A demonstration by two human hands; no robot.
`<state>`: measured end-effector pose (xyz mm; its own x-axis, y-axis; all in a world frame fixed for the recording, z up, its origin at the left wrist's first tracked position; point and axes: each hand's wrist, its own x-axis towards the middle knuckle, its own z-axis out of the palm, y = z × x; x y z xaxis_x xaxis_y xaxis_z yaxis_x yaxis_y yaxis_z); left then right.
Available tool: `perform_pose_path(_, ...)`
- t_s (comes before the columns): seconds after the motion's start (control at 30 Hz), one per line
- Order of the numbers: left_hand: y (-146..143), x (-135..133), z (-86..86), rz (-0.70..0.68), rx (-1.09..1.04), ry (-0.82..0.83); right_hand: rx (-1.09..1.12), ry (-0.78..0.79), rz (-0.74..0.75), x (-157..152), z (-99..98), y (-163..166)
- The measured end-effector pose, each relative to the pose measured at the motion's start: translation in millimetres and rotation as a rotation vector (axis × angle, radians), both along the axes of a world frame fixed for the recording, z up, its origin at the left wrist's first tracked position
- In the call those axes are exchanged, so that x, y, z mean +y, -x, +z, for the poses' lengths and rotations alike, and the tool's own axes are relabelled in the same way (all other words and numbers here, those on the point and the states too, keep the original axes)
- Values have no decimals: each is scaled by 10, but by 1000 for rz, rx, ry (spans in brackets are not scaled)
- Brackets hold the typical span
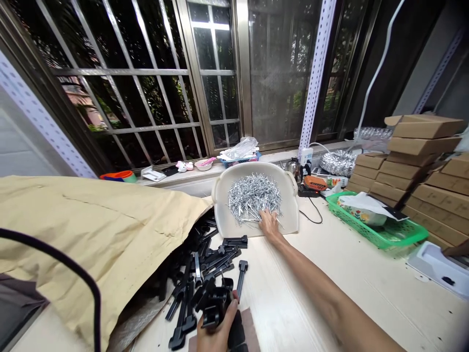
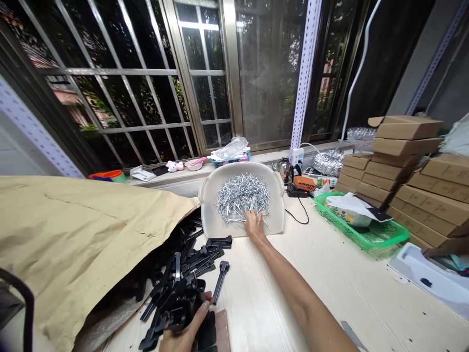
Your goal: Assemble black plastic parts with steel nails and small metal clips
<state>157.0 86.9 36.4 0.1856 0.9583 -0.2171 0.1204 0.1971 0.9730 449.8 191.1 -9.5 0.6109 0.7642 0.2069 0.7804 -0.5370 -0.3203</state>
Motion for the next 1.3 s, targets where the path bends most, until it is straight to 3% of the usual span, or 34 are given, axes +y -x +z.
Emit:
perform_pose_path(0.13,-26,56,-23,-18,-47,152,-25,8,99,-280,-2,9)
perform_pose_path(0.43,-32,45,-173,-41,-125,83,-45,-51,309,-910,-118,80)
perform_pose_path(0.83,-33,48,-203,-56,-109,74,-35,-90,491,-1248,-110,322)
perform_pose_path(0.93,-21,67,-255,-55,-119,52,-21,-44,510,-1330,-60,365)
perform_pose_path(1.07,-18,48,-253,-43,-143,43,32,52,564,-1474,148,308)
perform_pose_path(1.13,-24,18,-200,-33,-161,58,55,45,546,-1551,258,194)
perform_pose_path(1.3,-47,-66,-35,-47,-216,84,32,107,261,-1717,304,-183)
